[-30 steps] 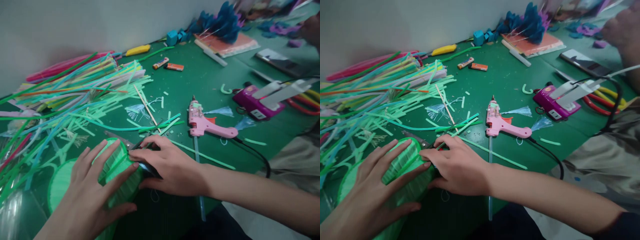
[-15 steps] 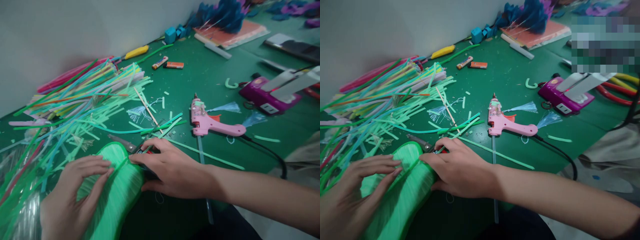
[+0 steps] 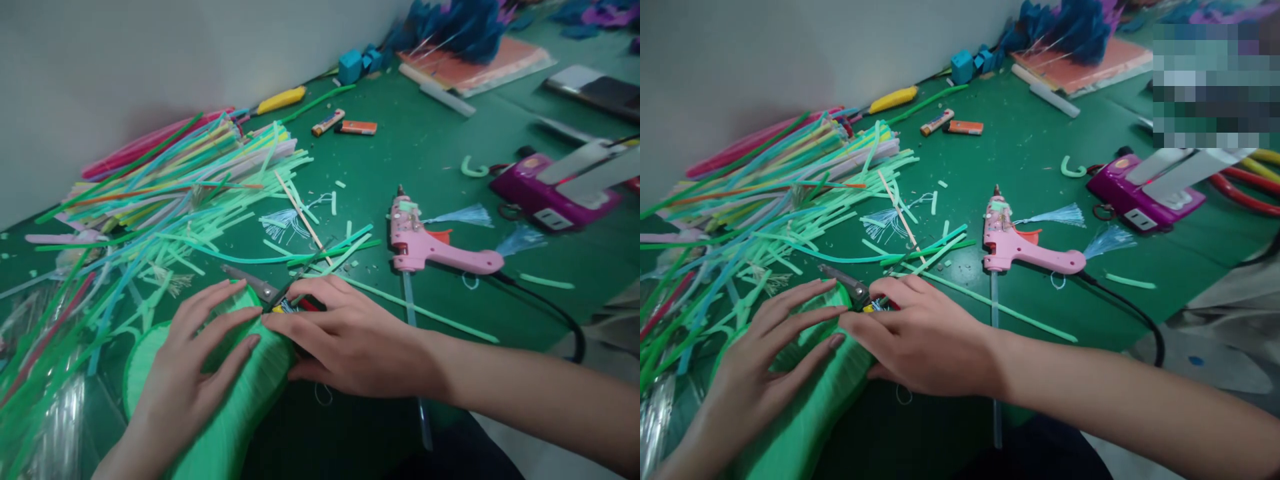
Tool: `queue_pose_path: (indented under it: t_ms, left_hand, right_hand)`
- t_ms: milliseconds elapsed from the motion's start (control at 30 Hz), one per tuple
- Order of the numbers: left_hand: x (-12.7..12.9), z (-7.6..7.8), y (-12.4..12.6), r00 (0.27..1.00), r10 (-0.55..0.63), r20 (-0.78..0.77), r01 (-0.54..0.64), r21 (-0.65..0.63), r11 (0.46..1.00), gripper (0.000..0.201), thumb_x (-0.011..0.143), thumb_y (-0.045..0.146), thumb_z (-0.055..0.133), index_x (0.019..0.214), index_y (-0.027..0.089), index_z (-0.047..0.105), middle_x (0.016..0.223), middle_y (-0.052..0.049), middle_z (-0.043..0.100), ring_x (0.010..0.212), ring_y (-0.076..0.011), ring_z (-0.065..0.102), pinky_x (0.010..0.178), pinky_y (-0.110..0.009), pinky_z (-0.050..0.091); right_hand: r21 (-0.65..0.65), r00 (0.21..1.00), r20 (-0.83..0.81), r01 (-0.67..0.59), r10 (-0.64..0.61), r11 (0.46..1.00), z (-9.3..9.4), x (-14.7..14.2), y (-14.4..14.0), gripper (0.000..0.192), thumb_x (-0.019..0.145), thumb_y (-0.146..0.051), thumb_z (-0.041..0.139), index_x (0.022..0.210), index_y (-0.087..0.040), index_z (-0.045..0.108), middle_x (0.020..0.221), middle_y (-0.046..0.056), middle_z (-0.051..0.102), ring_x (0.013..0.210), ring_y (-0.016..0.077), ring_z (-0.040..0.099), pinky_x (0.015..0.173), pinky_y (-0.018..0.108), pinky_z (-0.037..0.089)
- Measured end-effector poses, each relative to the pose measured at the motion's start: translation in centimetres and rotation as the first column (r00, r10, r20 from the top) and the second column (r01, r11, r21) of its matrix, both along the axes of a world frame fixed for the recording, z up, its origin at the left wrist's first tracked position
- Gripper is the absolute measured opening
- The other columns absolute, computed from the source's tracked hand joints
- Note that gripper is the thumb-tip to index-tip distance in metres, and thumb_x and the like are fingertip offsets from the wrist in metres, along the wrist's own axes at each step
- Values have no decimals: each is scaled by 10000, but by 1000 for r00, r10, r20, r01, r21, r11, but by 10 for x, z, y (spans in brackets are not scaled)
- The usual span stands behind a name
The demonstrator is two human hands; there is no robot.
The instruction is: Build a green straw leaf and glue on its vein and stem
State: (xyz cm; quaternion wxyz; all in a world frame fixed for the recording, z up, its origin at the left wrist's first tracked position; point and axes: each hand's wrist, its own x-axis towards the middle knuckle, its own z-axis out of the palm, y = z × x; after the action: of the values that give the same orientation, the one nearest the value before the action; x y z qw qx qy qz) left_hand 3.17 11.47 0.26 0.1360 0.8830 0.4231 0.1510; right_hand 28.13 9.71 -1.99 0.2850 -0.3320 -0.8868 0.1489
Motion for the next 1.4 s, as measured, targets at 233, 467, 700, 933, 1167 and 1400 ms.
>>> queue_pose_path:
  t_ms: [233,467,700,933,1167,1400]
  left_hand:
    - [2,-5,0,999,31,5,-31,-2,1000,312,964,258,581,1272,298,550,1376,-55,584,1277,-241,535,1061,-457,442]
    - [3,-5,0,999,36,-12,-36,11,999,272,966,284,581,1236,267,560,1348,-58,588,1278,-228,519,1075,-418,417]
    - [1,-5,-1,999,49,0,-49,-12,999,278,973,317,578,1245,264,558,1343,-44,597,1282,-203,516,1094,-365,397]
    - [0,-4,-1,997,73,8,-73,-47,996,304,969,411,580,1239,274,566,1342,-32,604,1271,-204,522,1086,-359,406]
    - [3,-8,0,997,74,24,-74,2,997,341,973,417,571,1259,233,544,1293,-55,629,1227,-195,558,1074,-348,429]
    - [-1,-12,0,999,42,13,-43,50,998,269,975,350,576,1204,210,582,1303,-76,625,1241,-208,539,1074,-366,429]
  right_hand:
    - [-8,999,34,-18,18,1000,0,0,3,456,915,-372,700,1276,-110,603,1107,106,733,1170,280,534,937,420,460]
    - [-82,999,-46,-22,19,996,-1,-1,5,576,827,-334,797,1307,-96,584,1180,121,699,1212,293,524,992,435,473]
    - [-218,997,-75,-25,9,976,-1,-2,7,595,792,-301,834,1307,-135,586,1206,116,680,1194,265,535,1015,416,478]
    - [-261,994,-94,25,-52,965,2,-4,4,664,729,-256,878,1304,-121,573,1208,109,684,1197,288,510,1033,432,469]
    - [-133,998,-45,28,-34,991,1,-4,1,529,770,-282,849,1230,-154,622,1140,66,732,1154,283,538,977,423,460]
    - [39,999,51,-15,13,999,4,-3,1,374,893,-281,725,1227,-143,626,1078,46,752,1112,256,555,888,392,440]
